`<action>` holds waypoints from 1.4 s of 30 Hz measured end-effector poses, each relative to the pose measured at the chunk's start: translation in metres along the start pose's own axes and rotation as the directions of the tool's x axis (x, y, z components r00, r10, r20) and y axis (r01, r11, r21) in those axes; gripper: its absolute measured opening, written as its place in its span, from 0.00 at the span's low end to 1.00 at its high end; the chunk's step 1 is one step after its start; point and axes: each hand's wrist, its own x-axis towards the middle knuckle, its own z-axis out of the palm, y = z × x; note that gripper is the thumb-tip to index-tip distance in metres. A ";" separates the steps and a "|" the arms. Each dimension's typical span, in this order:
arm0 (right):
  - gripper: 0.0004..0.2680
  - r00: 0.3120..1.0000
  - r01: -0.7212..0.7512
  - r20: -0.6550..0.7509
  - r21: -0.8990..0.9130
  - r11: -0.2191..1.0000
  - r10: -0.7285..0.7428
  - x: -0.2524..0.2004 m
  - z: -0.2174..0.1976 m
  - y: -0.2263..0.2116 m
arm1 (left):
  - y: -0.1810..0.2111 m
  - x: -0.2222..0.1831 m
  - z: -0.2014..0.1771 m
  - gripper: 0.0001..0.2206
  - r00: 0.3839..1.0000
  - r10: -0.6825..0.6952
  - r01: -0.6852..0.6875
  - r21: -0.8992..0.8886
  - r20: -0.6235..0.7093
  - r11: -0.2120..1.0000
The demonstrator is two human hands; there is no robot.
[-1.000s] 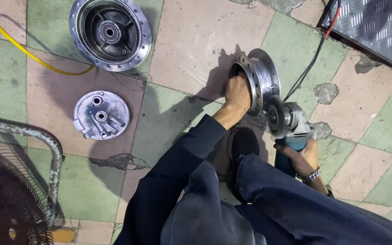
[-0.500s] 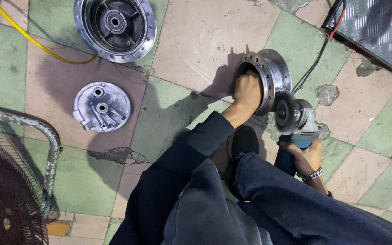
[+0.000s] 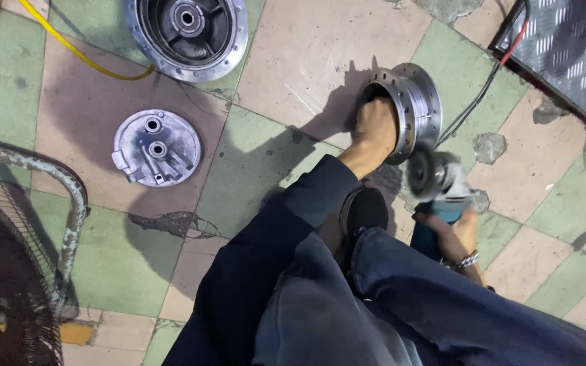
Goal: Using a handheld angle grinder to smooth and clean the inner surface of a motorcycle wheel hub.
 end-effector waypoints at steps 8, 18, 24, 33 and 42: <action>0.20 1.000 0.007 0.027 -0.028 1.000 -0.006 -0.004 -0.001 -0.010 | 0.016 0.011 -0.028 0.11 0.766 -0.595 0.622 -0.511 0.243 0.593; 0.19 0.991 0.122 0.050 0.015 0.992 -0.122 0.001 -0.011 -0.040 | 0.010 -0.012 0.048 0.07 0.983 0.020 0.011 0.171 -0.181 0.985; 0.09 0.988 0.152 0.033 0.010 0.988 -0.153 0.005 -0.018 -0.033 | 0.016 -0.018 0.045 0.09 0.968 0.094 0.011 0.414 -0.231 0.910; 0.24 0.991 0.057 0.113 0.087 0.995 -0.067 -0.006 0.001 -0.045 | -0.003 -0.010 0.054 0.03 0.976 0.035 -0.025 0.050 -0.214 0.998; 0.11 0.988 0.145 0.049 -0.010 0.989 -0.145 0.009 -0.016 -0.023 | 0.003 -0.011 0.054 0.04 0.981 0.105 -0.072 0.198 -0.164 0.978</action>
